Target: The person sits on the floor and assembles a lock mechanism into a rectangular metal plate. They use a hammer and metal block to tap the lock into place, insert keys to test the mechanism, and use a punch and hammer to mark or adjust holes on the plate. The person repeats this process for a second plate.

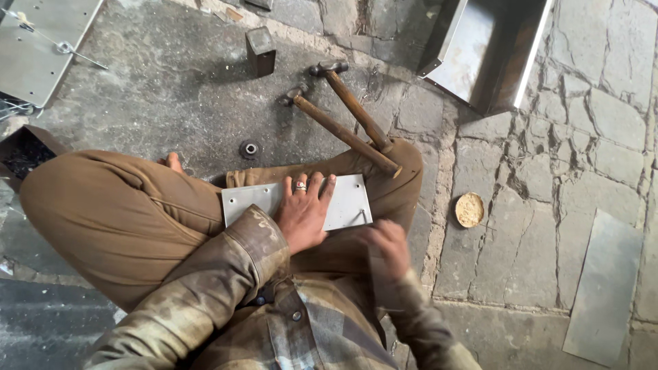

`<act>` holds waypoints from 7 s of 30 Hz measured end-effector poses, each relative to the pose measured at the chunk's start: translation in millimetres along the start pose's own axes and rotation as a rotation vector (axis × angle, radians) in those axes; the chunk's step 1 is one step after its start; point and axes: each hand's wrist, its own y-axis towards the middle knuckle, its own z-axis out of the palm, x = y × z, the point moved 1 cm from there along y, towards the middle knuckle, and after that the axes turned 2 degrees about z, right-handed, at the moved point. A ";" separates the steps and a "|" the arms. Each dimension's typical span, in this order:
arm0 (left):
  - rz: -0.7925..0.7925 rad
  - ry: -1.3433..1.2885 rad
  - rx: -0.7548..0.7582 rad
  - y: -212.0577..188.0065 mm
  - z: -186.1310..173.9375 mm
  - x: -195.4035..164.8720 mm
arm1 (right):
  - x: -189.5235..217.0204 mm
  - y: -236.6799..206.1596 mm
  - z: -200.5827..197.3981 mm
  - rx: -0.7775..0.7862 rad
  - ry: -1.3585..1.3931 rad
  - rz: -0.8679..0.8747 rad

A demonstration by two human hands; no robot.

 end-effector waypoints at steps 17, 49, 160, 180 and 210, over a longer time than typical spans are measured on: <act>0.001 -0.025 0.087 3.9 5.8 0.7 | -9.3 -19.7 31.1 -0.392 0.386 0.422; 0.028 0.011 0.004 -7.4 5.0 1.3 | -15.1 36.2 0.8 -0.078 0.061 0.061; -0.504 -0.730 0.133 61.1 -65.1 156.2 | -145.8 -63.0 -5.0 -0.451 -0.295 0.703; -0.658 -1.515 -0.949 219.1 -80.9 310.2 | -131.3 174.9 103.7 0.233 -0.155 0.013; -0.846 -0.988 -0.859 229.7 -58.2 321.8 | -102.1 226.4 113.4 0.004 0.487 -0.005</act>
